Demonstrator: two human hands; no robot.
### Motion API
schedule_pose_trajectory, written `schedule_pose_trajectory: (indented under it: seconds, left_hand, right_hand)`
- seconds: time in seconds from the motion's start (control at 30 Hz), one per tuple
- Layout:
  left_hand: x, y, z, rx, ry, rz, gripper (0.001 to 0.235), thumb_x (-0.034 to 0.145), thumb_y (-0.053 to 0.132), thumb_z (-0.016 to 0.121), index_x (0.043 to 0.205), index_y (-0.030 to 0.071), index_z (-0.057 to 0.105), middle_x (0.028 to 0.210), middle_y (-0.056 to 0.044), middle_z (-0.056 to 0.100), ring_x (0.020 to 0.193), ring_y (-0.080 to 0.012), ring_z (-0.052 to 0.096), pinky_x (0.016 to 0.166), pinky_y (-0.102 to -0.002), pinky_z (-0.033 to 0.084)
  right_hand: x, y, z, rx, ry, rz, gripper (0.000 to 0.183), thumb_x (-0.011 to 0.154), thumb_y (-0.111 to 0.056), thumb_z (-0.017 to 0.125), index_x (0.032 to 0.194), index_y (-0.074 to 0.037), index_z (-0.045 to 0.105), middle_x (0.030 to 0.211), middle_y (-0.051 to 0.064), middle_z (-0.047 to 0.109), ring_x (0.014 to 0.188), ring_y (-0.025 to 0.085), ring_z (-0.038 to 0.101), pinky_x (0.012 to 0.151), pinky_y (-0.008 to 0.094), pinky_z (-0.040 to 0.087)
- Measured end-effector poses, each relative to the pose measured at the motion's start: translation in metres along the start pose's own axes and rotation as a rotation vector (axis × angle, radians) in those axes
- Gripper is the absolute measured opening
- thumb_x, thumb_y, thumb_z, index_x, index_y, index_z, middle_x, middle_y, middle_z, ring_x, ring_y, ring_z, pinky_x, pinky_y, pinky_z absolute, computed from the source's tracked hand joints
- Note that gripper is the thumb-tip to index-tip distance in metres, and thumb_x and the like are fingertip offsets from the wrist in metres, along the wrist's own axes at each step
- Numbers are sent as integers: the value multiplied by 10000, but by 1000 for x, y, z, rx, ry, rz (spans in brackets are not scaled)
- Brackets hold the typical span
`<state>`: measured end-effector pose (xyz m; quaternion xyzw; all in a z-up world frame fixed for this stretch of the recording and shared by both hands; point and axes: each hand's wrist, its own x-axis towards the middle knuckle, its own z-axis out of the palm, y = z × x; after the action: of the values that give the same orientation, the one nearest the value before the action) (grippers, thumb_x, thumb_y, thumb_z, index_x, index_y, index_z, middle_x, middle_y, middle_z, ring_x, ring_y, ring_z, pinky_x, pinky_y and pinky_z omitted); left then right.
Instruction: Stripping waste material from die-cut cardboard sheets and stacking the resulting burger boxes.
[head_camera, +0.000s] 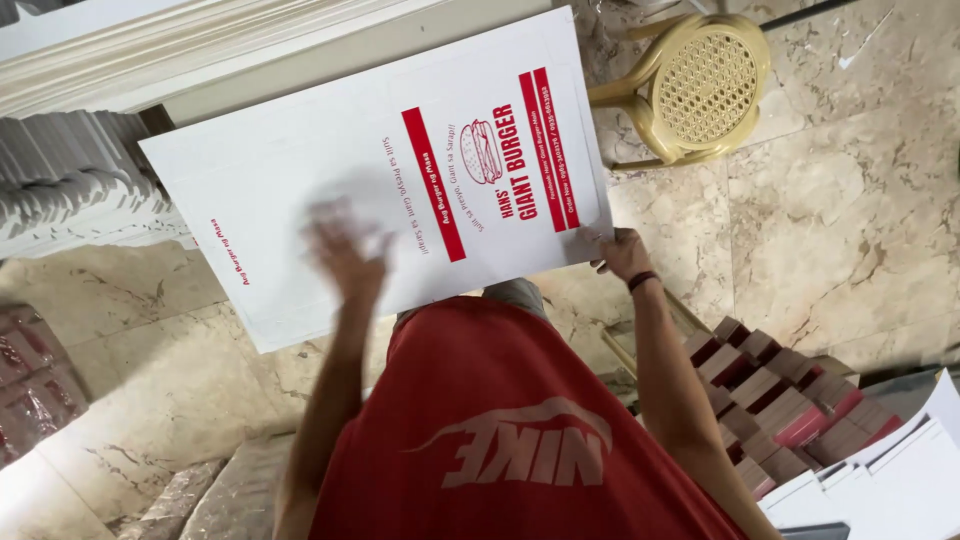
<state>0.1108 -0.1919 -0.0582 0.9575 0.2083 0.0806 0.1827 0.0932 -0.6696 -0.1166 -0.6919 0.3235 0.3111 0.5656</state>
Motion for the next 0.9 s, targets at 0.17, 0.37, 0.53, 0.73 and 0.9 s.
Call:
schedule_pose_trajectory:
  seconds: [0.17,0.37,0.53,0.73,0.9]
  left_hand:
    - [-2,252,21,62,-864,101,1179,839,701,748,1651,178,71,1689,-242,-85,1483,-599,-101,1052,-876,30]
    - [-7,301,33,150,-824,-71,1361,750,445,920,1635,125,-63,1619,-327,-230,1418,-695,-126,946,-682,523]
    - [-31,291,80,237,-846,-104,1403,744,349,926,1623,203,-158,1591,-289,-337,1383,-706,-206,879,-945,158]
    - [-9,295,81,295,-880,-120,1261,824,304,865,1643,176,-85,1616,-311,-268,1419,-691,-108,957,-886,243]
    - [1,299,56,241,-893,-103,1251,830,227,854,1641,171,-97,1622,-313,-250,1391,-720,-167,906,-936,216]
  right_hand:
    - [-41,-49,27,-927,247,7,575,940,-560,543,1143,-64,751,981,288,721,972,494,713,832,581,582]
    - [-55,-77,33,-1107,188,24,564,883,-578,545,1054,-98,788,962,221,759,973,447,734,851,528,604]
    - [-92,-91,44,-1006,159,-213,652,951,-553,517,792,37,746,730,282,698,825,495,717,751,572,563]
    - [-120,-135,48,-427,-30,-457,478,881,-296,688,503,-26,573,447,183,531,414,327,489,472,374,448]
    - [-119,-178,39,-288,-62,-224,343,902,-195,670,599,-35,682,435,138,611,358,183,591,396,285,452]
